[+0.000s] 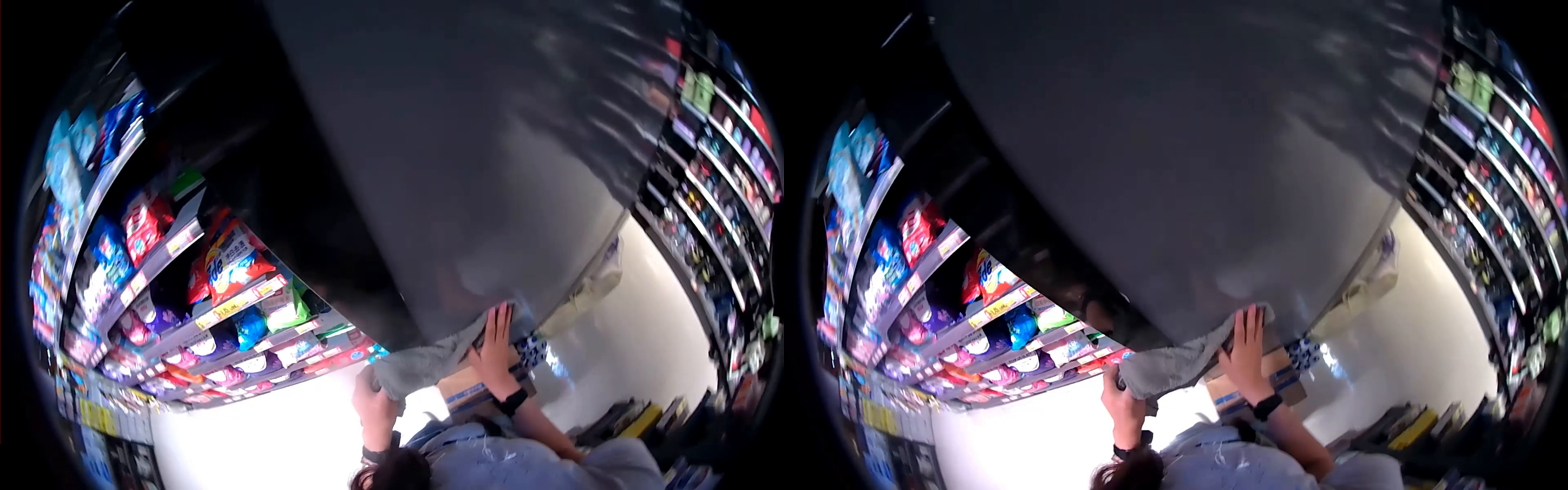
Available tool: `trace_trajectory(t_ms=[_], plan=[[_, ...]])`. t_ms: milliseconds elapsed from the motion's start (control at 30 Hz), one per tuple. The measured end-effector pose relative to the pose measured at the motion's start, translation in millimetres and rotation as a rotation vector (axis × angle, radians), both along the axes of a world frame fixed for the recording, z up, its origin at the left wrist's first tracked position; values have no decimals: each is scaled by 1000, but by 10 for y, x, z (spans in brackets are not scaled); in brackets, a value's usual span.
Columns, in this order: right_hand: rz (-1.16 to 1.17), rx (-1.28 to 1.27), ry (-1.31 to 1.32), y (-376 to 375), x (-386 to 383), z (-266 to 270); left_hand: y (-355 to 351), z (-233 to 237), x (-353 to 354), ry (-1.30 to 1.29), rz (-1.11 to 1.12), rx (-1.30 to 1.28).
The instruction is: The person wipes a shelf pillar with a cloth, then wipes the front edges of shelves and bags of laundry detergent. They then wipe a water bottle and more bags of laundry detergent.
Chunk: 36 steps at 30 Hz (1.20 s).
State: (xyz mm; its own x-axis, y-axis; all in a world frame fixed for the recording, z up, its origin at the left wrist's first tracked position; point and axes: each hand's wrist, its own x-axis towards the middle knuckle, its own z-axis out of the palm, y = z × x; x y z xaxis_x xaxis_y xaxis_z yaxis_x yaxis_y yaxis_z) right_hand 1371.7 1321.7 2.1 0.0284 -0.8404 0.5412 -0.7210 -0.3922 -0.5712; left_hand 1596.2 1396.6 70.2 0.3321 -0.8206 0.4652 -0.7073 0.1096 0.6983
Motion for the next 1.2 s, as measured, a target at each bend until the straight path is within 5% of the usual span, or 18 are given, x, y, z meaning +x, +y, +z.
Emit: trace_trajectory(t_ms=[67, 167, 267, 333, 400, 600, 700, 767, 833, 867, 933, 1100, 1133, 1200], plan=[[20, -50, -44, -98, -112, 161, 17, 29, -67, -77, 11, -68], [15, -193, -72, -341, -378, 652, -150, 774, -431, 274, 6, -20], [-24, -353, -28, -695, -847, 1170, -455, 845, -604, -399, -57, -567], [-34, -433, -53, -855, -1136, 1390, -492, 1030, -970, 52, -66, -235], [-60, -488, -69, -975, -1364, 1510, -637, 769, -1203, 22, -53, -279], [-151, -290, -266, -988, -1747, 723, -735, 323, -1611, -13, -157, 101], [-113, -120, -460, -879, -1697, -251, -709, -107, -1550, -309, -338, 17], [-150, 223, -691, -814, -1607, -1263, -592, -108, -1458, -562, -390, -57], [-51, 830, -1194, -444, -1283, -1221, -465, -214, -1324, -598, -407, -49], [176, 929, -1538, -619, -1351, -2688, -376, -222, -1233, -588, -407, -23], [324, 976, -1396, -243, -864, -1918, -171, -183, -1003, -566, -399, 22], [202, 1069, -1359, 36, -249, -1872, 273, -361, -264, -502, -399, 156], [282, 1208, -1427, 191, -149, -1499, 353, -485, -154, -463, -373, 121], [407, 1205, -1122, 256, -61, -1897, 433, -705, 36, -300, -319, 79]])
